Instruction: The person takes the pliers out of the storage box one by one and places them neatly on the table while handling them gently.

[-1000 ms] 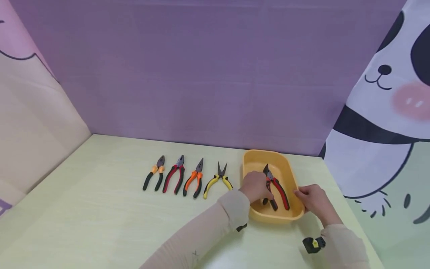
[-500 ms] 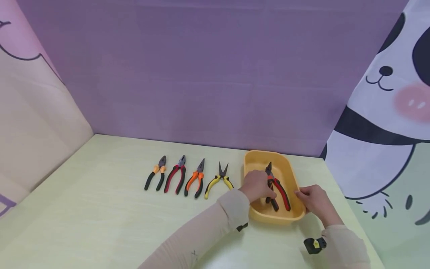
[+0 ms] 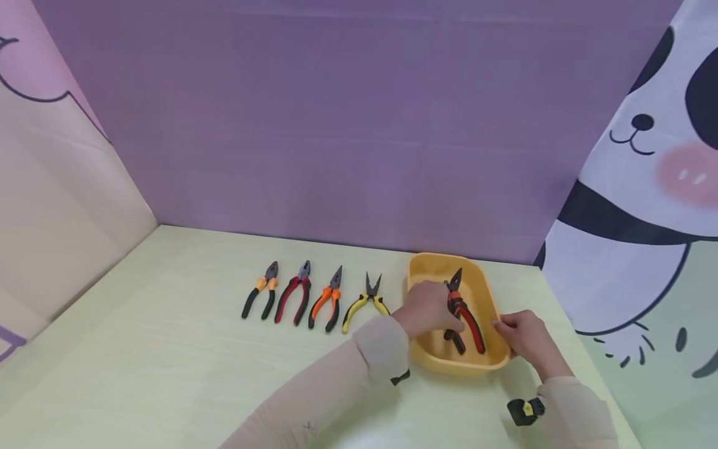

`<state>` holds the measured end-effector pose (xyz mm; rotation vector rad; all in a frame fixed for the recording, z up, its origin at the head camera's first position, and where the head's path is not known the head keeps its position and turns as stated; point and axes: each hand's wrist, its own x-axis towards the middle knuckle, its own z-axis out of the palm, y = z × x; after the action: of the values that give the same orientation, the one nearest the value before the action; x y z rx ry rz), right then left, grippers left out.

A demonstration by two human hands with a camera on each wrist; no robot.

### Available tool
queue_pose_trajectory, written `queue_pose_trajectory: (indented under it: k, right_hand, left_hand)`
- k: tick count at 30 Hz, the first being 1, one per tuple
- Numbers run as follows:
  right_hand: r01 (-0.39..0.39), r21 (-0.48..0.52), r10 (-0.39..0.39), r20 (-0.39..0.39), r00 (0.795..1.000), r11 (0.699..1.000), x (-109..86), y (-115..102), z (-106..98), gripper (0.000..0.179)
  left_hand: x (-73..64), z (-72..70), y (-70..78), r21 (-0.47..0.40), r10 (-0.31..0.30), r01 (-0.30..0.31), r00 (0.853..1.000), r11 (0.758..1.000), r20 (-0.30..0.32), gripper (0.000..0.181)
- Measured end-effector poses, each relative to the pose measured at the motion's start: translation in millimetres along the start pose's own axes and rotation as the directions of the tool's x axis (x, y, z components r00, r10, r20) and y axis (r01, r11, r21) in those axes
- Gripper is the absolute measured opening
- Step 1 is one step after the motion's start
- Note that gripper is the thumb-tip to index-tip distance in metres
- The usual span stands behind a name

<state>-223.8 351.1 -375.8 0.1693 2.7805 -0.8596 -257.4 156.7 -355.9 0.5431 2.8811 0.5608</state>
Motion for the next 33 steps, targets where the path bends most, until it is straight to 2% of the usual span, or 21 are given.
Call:
queue_pose_trajectory:
  k: [7, 9, 14, 16, 24, 30, 33]
  right_hand:
    - [-0.009, 0.001, 0.009, 0.000, 1.000, 1.000, 1.1, 0.6, -0.5, 0.038]
    - [-0.007, 0.002, 0.007, -0.001, 1.000, 1.000, 1.2, 0.9, -0.6, 0.038]
    - [-0.005, 0.015, 0.005, -0.004, 1.000, 1.000, -0.1, 1.6, 0.4, 0.038]
    - [-0.003, 0.016, 0.003, -0.006, 1.000, 1.000, -0.7, 1.2, 0.7, 0.039]
    - [-0.005, 0.010, 0.005, -0.011, 1.000, 1.000, -0.4, 1.1, 1.7, 0.035]
    - [-0.008, 0.021, 0.008, -0.003, 1.000, 1.000, 0.3, 1.4, 1.9, 0.034]
    - [-0.005, 0.008, 0.005, -0.005, 1.000, 1.000, 0.3, 1.3, 1.3, 0.035]
  left_hand:
    - [-14.3, -9.7, -15.7, -0.054, 0.062, -0.062, 0.998, 0.997, -0.004, 0.037]
    - [-17.5, -12.4, -19.8, -0.041, 0.090, -0.091, 0.996, 0.995, -0.020, 0.037]
    - [-23.1, -19.1, -29.8, 0.019, 0.118, -0.117, 0.992, 0.993, -0.034, 0.040]
    - [-25.0, -21.4, -34.2, 0.035, 0.115, -0.114, 0.993, 0.993, -0.029, 0.043]
    - [-37.5, -27.5, -55.4, -0.026, 0.061, -0.061, 0.998, 0.998, 0.005, 0.043]
    - [-44.4, -28.2, -76.0, 0.038, 0.047, -0.047, 0.999, 0.998, 0.009, 0.041]
    - [-46.8, -28.5, -87.7, 0.013, 0.031, -0.031, 0.999, 0.999, 0.020, 0.041]
